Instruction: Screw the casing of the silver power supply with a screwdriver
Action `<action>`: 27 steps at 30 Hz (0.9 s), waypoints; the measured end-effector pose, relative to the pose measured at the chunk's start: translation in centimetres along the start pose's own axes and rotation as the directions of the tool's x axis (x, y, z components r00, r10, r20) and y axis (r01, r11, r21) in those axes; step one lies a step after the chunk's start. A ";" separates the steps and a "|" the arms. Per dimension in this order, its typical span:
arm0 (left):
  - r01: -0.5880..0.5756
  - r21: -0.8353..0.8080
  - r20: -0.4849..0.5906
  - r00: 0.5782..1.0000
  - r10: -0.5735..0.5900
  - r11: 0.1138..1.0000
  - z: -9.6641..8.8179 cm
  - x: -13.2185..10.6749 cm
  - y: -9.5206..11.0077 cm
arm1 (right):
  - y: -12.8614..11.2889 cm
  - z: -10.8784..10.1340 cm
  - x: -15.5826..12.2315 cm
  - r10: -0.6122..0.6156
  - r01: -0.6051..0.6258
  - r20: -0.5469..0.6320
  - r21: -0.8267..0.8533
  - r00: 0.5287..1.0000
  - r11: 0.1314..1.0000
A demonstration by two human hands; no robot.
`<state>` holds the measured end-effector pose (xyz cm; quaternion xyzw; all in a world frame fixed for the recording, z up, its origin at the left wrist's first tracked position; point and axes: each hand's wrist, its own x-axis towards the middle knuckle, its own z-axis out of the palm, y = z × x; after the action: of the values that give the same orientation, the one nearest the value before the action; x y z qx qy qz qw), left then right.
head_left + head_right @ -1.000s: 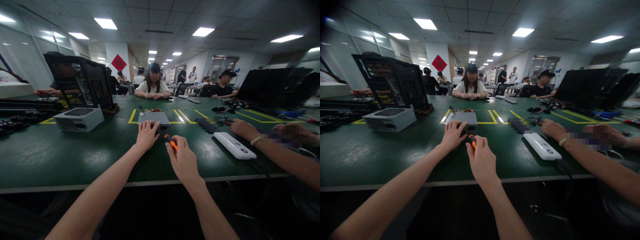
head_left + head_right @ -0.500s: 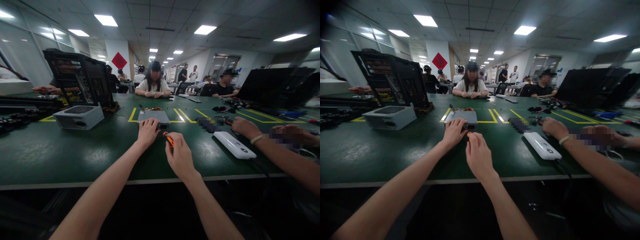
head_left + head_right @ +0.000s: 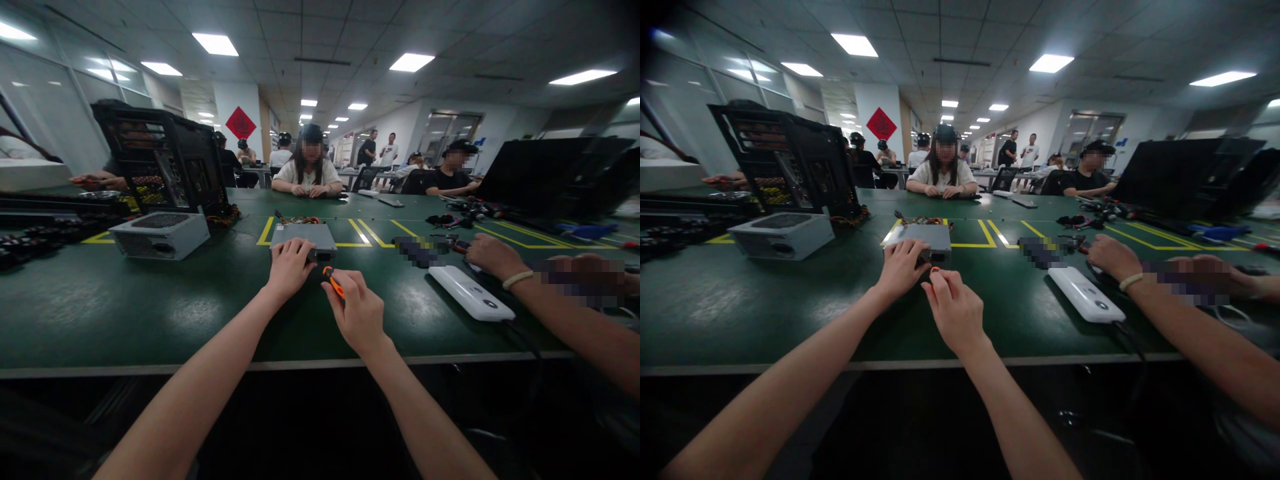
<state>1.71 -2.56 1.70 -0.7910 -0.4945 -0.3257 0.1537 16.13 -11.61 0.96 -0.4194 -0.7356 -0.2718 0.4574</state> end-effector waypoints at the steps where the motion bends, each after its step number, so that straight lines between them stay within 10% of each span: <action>1: 0.002 0.001 0.002 1.000 -0.002 1.000 0.0 0.0 0.0 | 0.0 -0.1 0.0 0.023 -0.023 0.001 -0.018 1.000 1.000; 27: -0.009 0.008 -0.032 0.999 0.009 1.000 -0.2 -0.4 0.2 | -0.7 -0.1 -0.3 -0.099 0.099 0.022 0.024 0.995 0.995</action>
<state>1.71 -3.02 1.59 -0.7873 -0.4897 -0.3359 0.1661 15.69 -12.16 0.71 -0.3804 -0.7638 -0.2809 0.4393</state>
